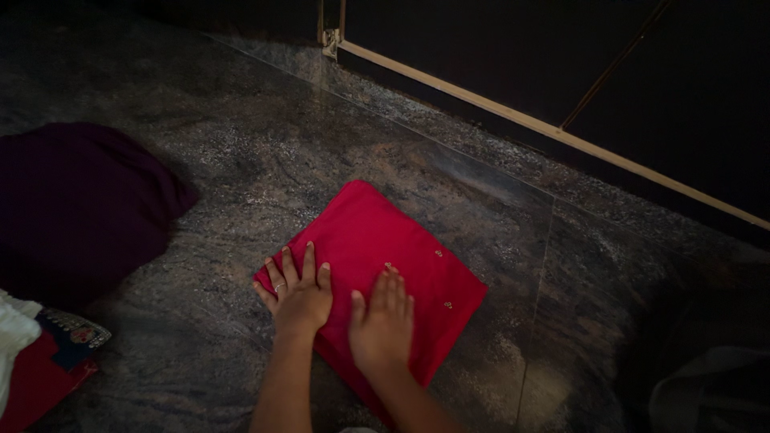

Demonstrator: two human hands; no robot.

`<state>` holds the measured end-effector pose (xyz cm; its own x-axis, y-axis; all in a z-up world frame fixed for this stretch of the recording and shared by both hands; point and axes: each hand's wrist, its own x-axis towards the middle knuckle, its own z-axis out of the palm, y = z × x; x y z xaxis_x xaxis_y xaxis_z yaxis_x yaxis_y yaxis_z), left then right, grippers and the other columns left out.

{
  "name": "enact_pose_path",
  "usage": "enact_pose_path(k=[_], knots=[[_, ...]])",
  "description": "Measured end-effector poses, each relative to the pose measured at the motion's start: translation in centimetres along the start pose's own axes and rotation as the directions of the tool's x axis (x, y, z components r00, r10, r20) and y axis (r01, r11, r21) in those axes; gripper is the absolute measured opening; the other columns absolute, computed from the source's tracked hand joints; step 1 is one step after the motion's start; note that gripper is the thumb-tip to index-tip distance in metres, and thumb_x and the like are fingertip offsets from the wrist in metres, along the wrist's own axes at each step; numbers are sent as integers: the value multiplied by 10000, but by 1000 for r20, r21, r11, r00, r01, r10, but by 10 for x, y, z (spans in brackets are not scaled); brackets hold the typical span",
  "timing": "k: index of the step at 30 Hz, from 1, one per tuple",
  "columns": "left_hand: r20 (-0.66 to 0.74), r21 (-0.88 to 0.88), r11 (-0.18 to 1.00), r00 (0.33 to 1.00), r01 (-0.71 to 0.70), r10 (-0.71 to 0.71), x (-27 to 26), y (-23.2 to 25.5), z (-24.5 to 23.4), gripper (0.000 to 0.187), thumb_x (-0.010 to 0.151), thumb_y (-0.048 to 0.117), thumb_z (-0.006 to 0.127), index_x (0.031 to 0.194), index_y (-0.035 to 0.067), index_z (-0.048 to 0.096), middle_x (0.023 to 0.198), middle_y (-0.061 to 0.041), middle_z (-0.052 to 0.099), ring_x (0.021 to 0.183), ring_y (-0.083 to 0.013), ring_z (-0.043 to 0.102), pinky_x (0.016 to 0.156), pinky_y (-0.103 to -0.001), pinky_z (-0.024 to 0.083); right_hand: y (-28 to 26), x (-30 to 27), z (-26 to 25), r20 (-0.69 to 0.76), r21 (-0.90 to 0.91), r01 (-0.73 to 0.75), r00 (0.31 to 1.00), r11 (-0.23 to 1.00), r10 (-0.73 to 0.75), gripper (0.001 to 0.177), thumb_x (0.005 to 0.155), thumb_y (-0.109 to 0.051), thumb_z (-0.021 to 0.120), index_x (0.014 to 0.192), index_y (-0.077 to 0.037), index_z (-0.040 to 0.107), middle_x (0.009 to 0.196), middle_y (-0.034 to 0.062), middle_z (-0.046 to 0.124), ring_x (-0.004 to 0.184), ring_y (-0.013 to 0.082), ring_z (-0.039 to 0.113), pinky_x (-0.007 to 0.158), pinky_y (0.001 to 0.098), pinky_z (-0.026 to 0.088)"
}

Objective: The person folds a red garment by hand and places it into a bag, then picks up a white garment.

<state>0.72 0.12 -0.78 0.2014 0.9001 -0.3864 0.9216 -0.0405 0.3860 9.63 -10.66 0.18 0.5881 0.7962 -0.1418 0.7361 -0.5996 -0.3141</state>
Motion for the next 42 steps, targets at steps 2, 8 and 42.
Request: enact_pose_path(k=[2,8,42], knots=[[-17,13,1000,1000,15,-15,-1,1,-3,668,1011,610,172,1630,414,18,1724,-47,-113,1570,-318,-183,1222,-604,-132,19,-10,4,-69,-16,-9,998,1000,8,755,1050,-549,271,1567,-5,192,1705,182,130,1547,301,92,1224,489,87],[-170,-59,997,984,51,-60,7,-3,7,677,1014,595,158,1634,344,56,1701,-139,-31,1562,-337,-137,1208,-629,-51,80,-38,22,-292,-27,69,954,997,-73,742,1042,-532,335,1549,9,299,1646,210,254,1538,350,196,1219,499,142],[-396,-25,997,915,67,-72,1,-10,0,539,860,178,715,1384,200,587,1376,-129,574,1313,-367,507,965,-625,463,47,-15,-2,-43,1,-132,990,991,132,774,990,-671,283,1613,-214,227,1701,67,107,1569,273,39,1243,494,38]])
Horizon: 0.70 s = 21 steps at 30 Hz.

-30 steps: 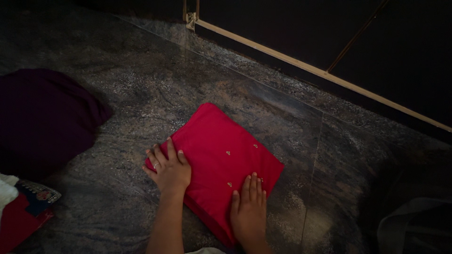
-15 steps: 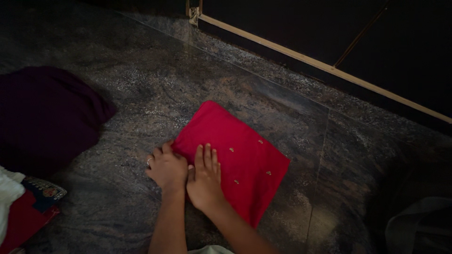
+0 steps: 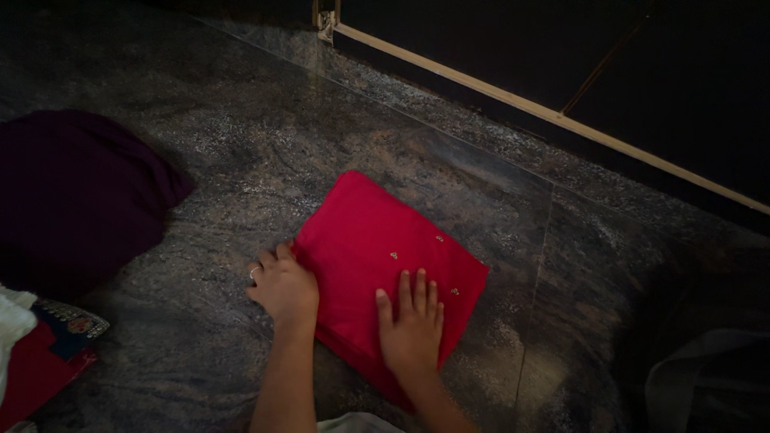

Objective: The person folds a red garment by hand and places it into a bag, then picks up a white garment.

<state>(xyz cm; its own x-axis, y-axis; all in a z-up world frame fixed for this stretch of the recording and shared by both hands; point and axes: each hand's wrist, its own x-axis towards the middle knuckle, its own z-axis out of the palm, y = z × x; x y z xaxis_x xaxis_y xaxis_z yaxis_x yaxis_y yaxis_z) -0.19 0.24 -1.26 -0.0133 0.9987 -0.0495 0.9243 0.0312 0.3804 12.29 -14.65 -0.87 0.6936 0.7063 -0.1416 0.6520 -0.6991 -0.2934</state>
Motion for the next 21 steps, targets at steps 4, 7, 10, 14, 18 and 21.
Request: enact_pose_path(k=[4,7,10,14,18,21], knots=[[129,-32,997,990,69,-65,-8,8,-19,469,913,308,678,1344,144,586,1373,-138,572,1295,-383,513,1003,-622,442,41,12,1,-72,24,110,992,994,-108,736,977,-648,388,1599,-267,296,1701,75,136,1566,283,68,1233,523,43],[311,24,969,920,246,-241,-12,18,-40,545,1031,434,552,1413,46,518,1332,-229,625,1252,-396,584,1043,-602,433,66,23,-9,-43,30,211,977,977,-210,710,957,-611,477,1578,-289,356,1706,50,168,1573,268,100,1237,536,64],[-25,-102,993,998,57,-60,-28,29,-52,548,963,386,568,1353,5,511,1362,-254,541,1299,-401,491,997,-564,433,82,35,-27,59,86,215,974,973,-220,724,911,-554,569,1572,-312,398,1709,-1,181,1580,238,104,1250,531,70],[-315,-354,674,761,-648,567,-53,57,-23,519,1027,359,424,1473,113,522,1529,-172,491,1536,-348,302,1259,-566,278,71,53,-30,71,68,80,994,994,-85,733,887,-417,618,1568,-222,429,1718,13,205,1591,251,117,1258,546,82],[-8,-201,659,674,-725,739,-59,70,14,508,1035,415,413,1514,255,471,1646,-77,293,1533,-320,141,1197,-616,58,21,41,-12,-96,84,126,988,988,-118,634,1066,-510,430,1591,-159,376,1723,114,177,1589,350,99,1252,588,101],[85,-66,748,743,-660,663,-46,55,21,519,1028,472,399,1514,295,441,1679,8,235,1570,-276,94,1243,-572,13,5,39,-19,64,-7,-32,997,999,33,774,989,-599,407,1629,-213,206,1716,86,46,1575,336,-1,1235,583,42]])
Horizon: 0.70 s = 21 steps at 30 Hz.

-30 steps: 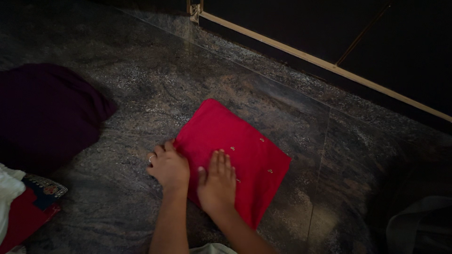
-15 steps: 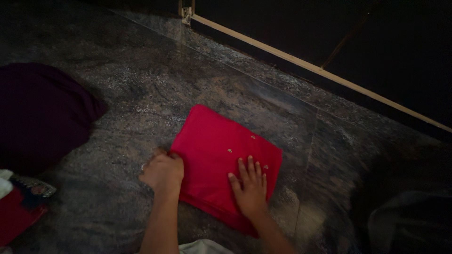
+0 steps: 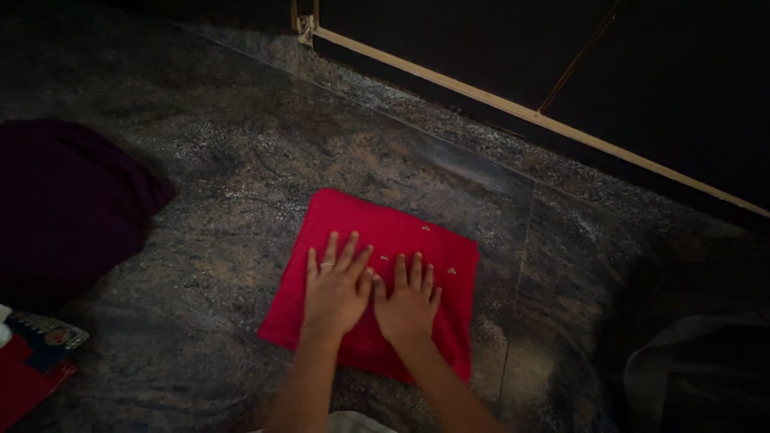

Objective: The person folds a red garment by hand and places it into a bag, then picks up a white garment.

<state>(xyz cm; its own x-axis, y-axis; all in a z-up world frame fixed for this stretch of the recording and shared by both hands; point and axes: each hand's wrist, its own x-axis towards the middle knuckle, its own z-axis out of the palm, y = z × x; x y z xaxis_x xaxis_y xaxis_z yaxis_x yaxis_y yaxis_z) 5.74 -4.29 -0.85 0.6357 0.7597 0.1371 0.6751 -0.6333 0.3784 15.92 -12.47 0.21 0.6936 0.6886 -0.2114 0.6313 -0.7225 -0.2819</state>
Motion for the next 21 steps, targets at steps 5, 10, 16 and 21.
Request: enact_pose_path(k=[5,10,16,21], knots=[[69,4,987,985,161,-161,-1,-1,-6,611,968,483,421,1565,354,415,1728,64,161,1554,-280,14,1207,-639,-39,-2,0,-8,17,-44,-86,996,995,87,862,937,-720,344,1643,-286,108,1731,25,-28,1581,315,-51,1230,614,-13],[46,41,974,973,223,-225,-11,17,-6,609,978,492,385,1561,325,336,1698,49,105,1567,-312,-33,1182,-700,-34,12,6,-16,53,-51,-13,998,999,16,893,906,-753,403,1639,-337,107,1732,-1,-40,1580,285,-70,1224,626,-42],[151,50,937,925,346,-349,-24,54,-3,650,1007,480,285,1618,279,194,1717,6,-40,1553,-372,-142,1147,-721,-91,52,18,-30,104,-85,145,985,986,-136,897,874,-793,431,1629,-404,144,1738,-51,-11,1597,235,-52,1241,604,-54],[133,25,918,909,395,-395,-38,84,7,673,1004,483,314,1623,240,208,1731,-21,-26,1546,-375,-128,1149,-729,-84,82,21,-35,125,-99,197,975,975,-184,913,866,-799,446,1628,-397,144,1737,-69,5,1595,227,-33,1249,571,-47]])
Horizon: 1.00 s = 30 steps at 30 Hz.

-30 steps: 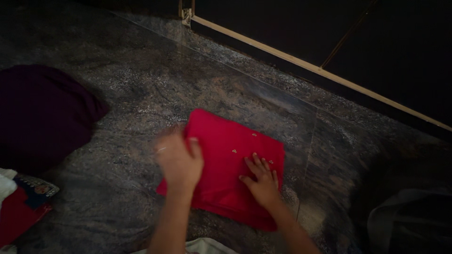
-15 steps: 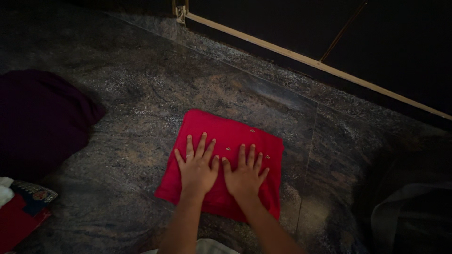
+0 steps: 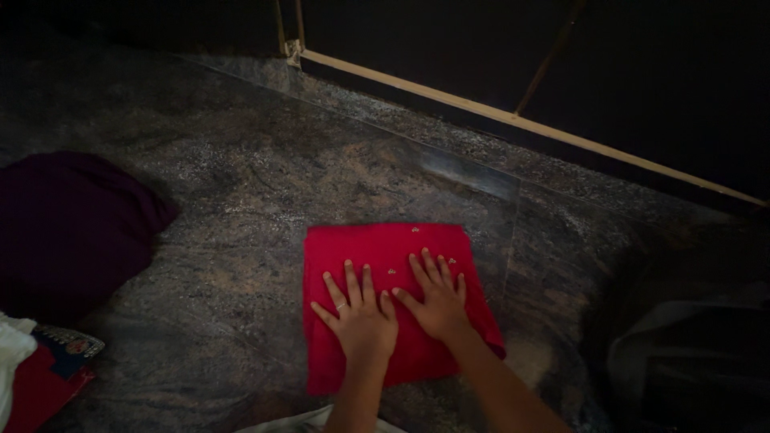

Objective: The person folds a red garment by hand and places it into a bag, then picks up a white garment.

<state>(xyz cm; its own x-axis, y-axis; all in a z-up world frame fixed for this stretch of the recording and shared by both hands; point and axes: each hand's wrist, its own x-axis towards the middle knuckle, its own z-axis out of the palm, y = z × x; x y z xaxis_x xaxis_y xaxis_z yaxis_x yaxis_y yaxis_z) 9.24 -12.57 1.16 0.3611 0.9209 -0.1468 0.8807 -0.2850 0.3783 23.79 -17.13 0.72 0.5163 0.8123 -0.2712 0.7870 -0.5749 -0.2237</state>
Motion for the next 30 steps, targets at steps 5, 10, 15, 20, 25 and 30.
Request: enact_pose_path(k=[5,10,15,20,25,30], knots=[[5,18,995,996,-93,93,-18,18,-6,682,990,503,397,1588,201,267,1701,-74,11,1547,-399,-115,1160,-704,-79,20,-21,-4,-9,25,-25,1000,999,25,906,873,-793,449,1628,-388,155,1738,-69,9,1600,227,-26,1253,574,-35],[-78,110,949,949,-295,304,18,10,-20,694,924,464,490,1569,248,352,1716,-68,139,1568,-346,-24,1224,-613,-22,24,-19,-2,-119,-8,-14,993,1000,13,875,887,-737,508,1607,-317,242,1726,-4,77,1590,276,25,1243,598,15],[-53,138,917,922,-374,383,96,-6,-14,599,987,460,450,1551,269,382,1644,-38,295,1551,-311,136,1235,-569,74,20,26,-2,-356,47,164,924,985,-137,795,951,-637,523,1584,-189,347,1695,97,211,1560,344,143,1208,611,104],[-136,87,908,898,-409,418,99,-20,7,577,991,476,456,1541,306,412,1613,-61,359,1513,-329,230,1213,-562,137,13,59,-2,-242,16,193,953,981,-184,734,989,-596,465,1597,-210,321,1687,62,217,1553,303,162,1220,590,106],[-268,60,906,868,-419,419,87,-20,10,549,996,468,481,1521,307,474,1597,-53,418,1522,-311,273,1242,-554,151,12,48,10,-392,-34,204,898,978,-201,702,998,-586,446,1596,-230,350,1694,41,264,1559,284,206,1241,571,118],[-224,-25,916,896,-399,384,86,-18,4,544,988,482,496,1505,314,485,1606,-42,401,1527,-285,254,1245,-512,134,12,49,8,-375,-16,78,924,997,-78,754,984,-649,399,1606,-231,312,1688,42,229,1565,274,148,1251,530,93]])
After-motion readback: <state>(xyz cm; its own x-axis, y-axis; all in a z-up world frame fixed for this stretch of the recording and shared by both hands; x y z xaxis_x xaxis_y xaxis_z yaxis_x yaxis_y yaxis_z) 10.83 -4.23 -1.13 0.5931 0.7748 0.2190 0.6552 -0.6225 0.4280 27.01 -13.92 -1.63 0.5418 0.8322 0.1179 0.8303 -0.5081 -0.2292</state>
